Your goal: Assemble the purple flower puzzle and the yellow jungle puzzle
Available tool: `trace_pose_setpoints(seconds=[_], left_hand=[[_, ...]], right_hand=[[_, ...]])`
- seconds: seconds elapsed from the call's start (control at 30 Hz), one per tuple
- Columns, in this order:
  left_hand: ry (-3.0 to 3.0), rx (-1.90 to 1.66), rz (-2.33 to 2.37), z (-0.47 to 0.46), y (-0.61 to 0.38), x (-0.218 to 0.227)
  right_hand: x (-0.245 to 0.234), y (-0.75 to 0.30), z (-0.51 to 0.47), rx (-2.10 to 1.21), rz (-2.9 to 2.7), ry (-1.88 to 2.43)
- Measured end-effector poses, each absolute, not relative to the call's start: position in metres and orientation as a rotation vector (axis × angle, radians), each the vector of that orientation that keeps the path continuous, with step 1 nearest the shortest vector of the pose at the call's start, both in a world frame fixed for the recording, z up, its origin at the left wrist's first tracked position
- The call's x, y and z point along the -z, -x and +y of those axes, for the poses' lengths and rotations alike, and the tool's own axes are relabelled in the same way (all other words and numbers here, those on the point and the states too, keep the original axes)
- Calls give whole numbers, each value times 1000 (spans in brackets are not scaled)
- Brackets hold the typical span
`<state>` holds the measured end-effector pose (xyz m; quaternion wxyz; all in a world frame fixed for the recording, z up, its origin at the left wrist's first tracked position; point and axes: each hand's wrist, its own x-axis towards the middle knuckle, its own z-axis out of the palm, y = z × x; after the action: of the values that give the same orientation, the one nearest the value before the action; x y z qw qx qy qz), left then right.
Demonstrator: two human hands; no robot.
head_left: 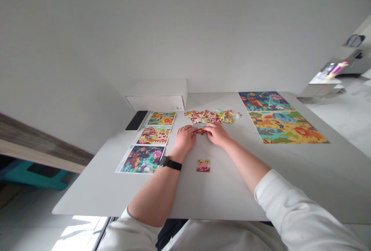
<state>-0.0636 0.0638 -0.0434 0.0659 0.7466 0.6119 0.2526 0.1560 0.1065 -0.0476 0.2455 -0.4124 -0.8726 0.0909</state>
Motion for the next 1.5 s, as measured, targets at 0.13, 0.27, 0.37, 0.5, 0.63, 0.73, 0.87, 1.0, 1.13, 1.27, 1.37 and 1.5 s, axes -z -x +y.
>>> trace_pose_setpoints(seconds=[0.13,0.27,0.37,0.5,0.63,0.73,0.87,1.0,1.13,1.27,1.37,1.5], left_hand=[[-2251,-722,1884,62,61,43],[-2250,-707,1883,62,61,43],[-2251,-709,1881,62,61,42],[-2249,-710,1883,61,60,42],[-2265,-719,1863,61,59,41],[-2254,-717,1887,60,58,40],[-2262,-685,1876,56,56,35],[-2275,-592,1905,51,53,30],[-2273,-543,1944,49,51,28],[-2285,-576,1936,51,51,33],[-2283,-627,1912,52,51,37],[-2193,-832,1903,54,53,33]], right_hand=[[47,-158,106,-247,-2393,1124],[47,-159,107,-256,-2409,1107],[48,-159,107,-244,-2431,1110],[47,-159,105,-220,-2436,1122],[43,-161,104,-244,-2391,1119],[41,-164,103,-261,-2382,1114],[42,-166,103,-233,-2413,1102],[44,-167,103,-231,-2413,1099],[43,-169,101,-258,-2419,1116],[39,-169,98,-284,-2420,1137],[35,-170,96,-304,-2428,1134],[26,-176,96,-326,-2354,1250]])
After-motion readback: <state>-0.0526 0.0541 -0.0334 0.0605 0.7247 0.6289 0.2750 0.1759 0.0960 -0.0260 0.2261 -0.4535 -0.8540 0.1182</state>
